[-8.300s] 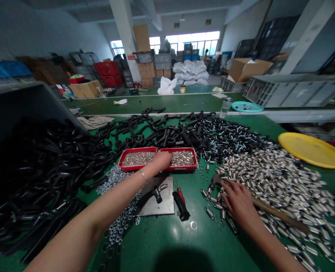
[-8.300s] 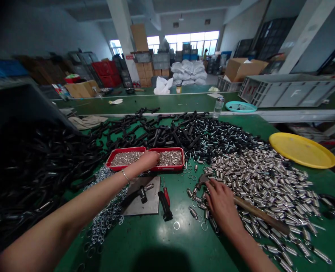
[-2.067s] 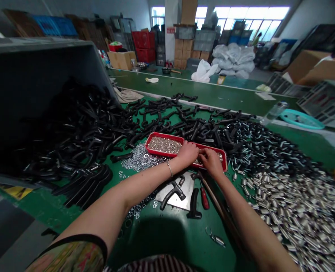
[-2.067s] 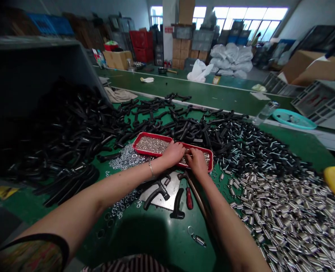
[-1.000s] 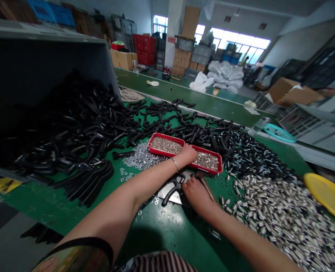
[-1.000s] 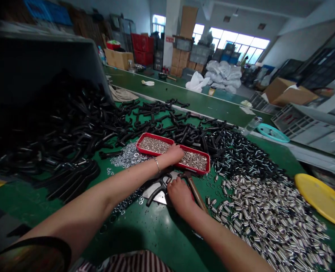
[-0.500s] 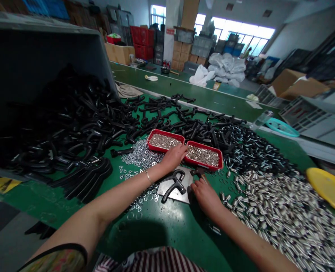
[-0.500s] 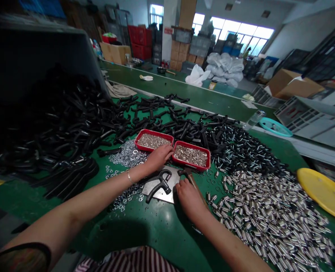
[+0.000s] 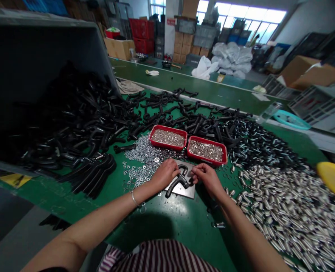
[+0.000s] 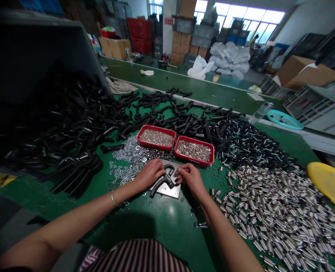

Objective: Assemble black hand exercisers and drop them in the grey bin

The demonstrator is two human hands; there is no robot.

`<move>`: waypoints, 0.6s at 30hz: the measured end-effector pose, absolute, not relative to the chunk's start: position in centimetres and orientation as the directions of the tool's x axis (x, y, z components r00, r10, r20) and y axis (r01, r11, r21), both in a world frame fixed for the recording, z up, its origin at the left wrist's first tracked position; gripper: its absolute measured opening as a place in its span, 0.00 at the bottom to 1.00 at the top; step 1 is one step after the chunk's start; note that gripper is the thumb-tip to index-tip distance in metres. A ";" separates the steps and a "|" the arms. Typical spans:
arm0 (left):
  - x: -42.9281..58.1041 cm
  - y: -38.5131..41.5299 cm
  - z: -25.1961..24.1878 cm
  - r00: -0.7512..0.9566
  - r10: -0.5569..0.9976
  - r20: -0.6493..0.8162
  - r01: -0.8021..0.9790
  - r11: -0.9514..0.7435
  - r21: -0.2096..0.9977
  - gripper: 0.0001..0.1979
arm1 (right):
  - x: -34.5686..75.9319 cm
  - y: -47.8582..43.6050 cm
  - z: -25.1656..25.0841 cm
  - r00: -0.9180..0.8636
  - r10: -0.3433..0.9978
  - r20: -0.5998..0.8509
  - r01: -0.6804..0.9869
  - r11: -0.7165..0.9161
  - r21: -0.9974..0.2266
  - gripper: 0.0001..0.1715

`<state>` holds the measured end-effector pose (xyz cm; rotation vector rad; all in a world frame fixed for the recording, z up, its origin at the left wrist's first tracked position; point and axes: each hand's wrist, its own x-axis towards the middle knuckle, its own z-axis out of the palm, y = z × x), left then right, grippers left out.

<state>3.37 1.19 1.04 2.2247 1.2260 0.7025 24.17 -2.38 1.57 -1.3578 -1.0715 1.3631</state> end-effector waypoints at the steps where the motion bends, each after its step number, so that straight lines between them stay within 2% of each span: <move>1: 3.4 1.2 0.8 0.437 0.878 0.196 0.604 -0.447 0.659 0.06 | 23.9 -2.3 1.2 0.017 0.975 -0.220 -0.016 -0.220 -0.975 0.19; 5: 3.2 1.3 0.5 0.357 0.920 0.161 0.599 -0.358 0.716 0.08 | 23.2 -1.9 0.2 0.088 0.985 -0.149 0.094 -0.158 -0.983 0.20; 10: 3.5 0.7 0.6 0.394 0.889 0.232 0.642 -0.447 0.623 0.07 | 22.9 -1.4 -0.5 0.143 0.986 -0.086 0.155 -0.108 -0.982 0.20; 14: 3.7 0.4 0.5 0.381 0.888 0.256 0.669 -0.456 0.587 0.07 | 22.7 -1.5 -0.3 0.150 0.985 -0.080 0.204 -0.110 -0.973 0.18; 18: 3.9 0.4 0.4 0.412 0.869 0.273 0.729 -0.494 0.474 0.08 | 22.4 -1.6 0.3 0.133 0.991 -0.005 0.422 -0.061 -0.905 0.15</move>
